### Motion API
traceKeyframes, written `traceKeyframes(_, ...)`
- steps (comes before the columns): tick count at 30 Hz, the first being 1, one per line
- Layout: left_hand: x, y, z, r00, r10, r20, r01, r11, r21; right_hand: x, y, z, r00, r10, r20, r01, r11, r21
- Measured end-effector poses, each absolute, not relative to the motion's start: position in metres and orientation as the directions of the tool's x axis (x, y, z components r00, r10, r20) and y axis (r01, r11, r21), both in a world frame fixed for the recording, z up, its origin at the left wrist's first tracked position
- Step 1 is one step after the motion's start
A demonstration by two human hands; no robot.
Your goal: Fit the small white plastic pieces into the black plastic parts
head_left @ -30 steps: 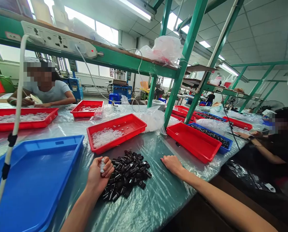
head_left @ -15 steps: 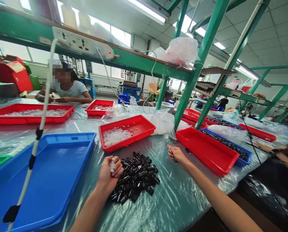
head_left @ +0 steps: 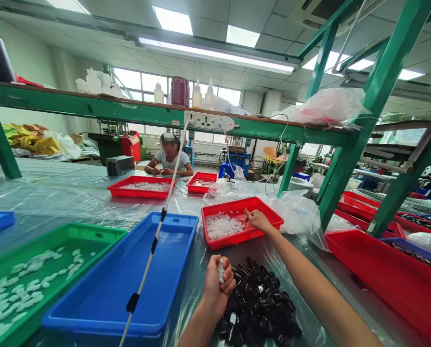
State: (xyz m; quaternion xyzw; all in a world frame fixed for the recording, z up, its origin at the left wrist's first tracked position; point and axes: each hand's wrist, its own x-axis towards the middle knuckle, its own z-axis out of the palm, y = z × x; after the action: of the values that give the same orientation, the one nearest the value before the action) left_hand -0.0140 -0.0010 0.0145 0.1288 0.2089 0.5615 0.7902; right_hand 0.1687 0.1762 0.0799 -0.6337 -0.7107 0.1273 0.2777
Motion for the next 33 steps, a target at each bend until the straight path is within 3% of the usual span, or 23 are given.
traceKeyframes(4, -0.013, -0.001, 0.016, 0.273, 0.944, -0.183, -0.834, 0.327, 0.445, 0.219, 0.148, 0.077, -0.003, 0.964, 0.265, 0.942, 0.091, -0.323)
traceKeyframes(7, -0.013, -0.003, 0.020, 0.276, 0.945, -0.175, -0.830, 0.326, 0.453, 0.283, 0.107, 0.065, 0.105, 0.960, 0.259, 0.983, -0.060, -0.175)
traceKeyframes(12, -0.011, -0.007, 0.022, 0.328, 0.928, -0.175, -0.806, 0.372, 0.461, 0.388, 0.019, 0.033, 0.386, 0.895, 0.224, 0.913, -0.405, 0.042)
traceKeyframes(16, -0.006, -0.006, 0.016, 0.337, 0.921, -0.197, -0.788, 0.390, 0.476, 0.423, -0.016, 0.011, 0.431, 0.874, 0.223, 0.868, -0.470, 0.161)
traceKeyframes(20, -0.006, -0.005, 0.013, 0.325, 0.923, -0.208, -0.772, 0.386, 0.506, 0.424, -0.014, 0.004, 0.414, 0.889, 0.197, 0.868, -0.451, 0.208)
traceKeyframes(33, -0.009, -0.005, 0.012, 0.356, 0.913, -0.202, -0.735, 0.406, 0.543, 0.441, -0.029, 0.006, 0.431, 0.891, 0.139, 0.872, -0.451, 0.188)
